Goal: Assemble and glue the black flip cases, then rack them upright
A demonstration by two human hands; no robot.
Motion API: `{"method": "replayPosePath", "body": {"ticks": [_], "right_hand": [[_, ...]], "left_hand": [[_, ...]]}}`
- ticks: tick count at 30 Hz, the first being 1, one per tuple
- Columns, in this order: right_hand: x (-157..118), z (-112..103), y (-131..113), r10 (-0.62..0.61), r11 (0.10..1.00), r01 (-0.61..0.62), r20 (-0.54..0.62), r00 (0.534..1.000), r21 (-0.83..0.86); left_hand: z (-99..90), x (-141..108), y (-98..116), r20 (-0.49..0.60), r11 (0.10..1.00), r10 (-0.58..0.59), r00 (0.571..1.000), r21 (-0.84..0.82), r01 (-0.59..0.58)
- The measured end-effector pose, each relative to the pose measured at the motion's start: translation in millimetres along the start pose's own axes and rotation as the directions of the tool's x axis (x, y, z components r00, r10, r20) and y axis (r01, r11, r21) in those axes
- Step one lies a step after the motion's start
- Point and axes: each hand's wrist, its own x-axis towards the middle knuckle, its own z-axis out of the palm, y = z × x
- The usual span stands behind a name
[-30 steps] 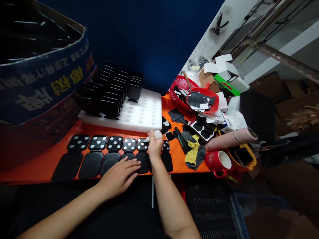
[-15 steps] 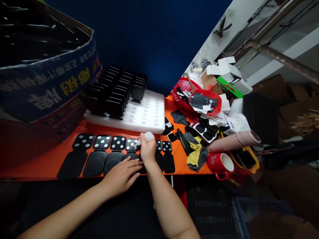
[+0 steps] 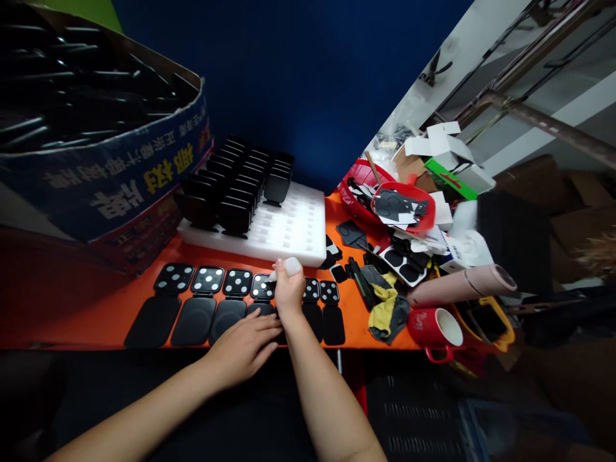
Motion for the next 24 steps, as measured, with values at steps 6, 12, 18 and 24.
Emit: {"method": "replayPosePath", "body": {"ticks": [6, 12, 18, 24], "right_hand": [[2.8, -0.5, -2.9, 0.054, 0.996, -0.052, -0.017, 0.998, 0.073], [-10.1, 19.6, -13.4, 0.109, 0.976, -0.135, 0.153, 0.982, 0.173], [-23.1, 37.2, -13.5, -0.021, 1.000, 0.018, 0.135, 0.991, 0.021], [-21.0, 36.1, -15.8, -0.046, 0.999, 0.049, 0.134, 0.990, -0.021]], "left_hand": [[-8.0, -2.0, 2.3, -0.002, 1.000, -0.017, 1.000, -0.001, 0.017], [-31.1, -24.4, -13.5, -0.139, 0.994, -0.070, 0.988, 0.069, 0.080], [-29.3, -36.2, -26.4, -0.226, 0.991, -0.070, 0.972, 0.093, 0.093], [-25.1, -34.8, -26.8, -0.265, 0.992, -0.077, 0.961, 0.078, 0.101]]}}
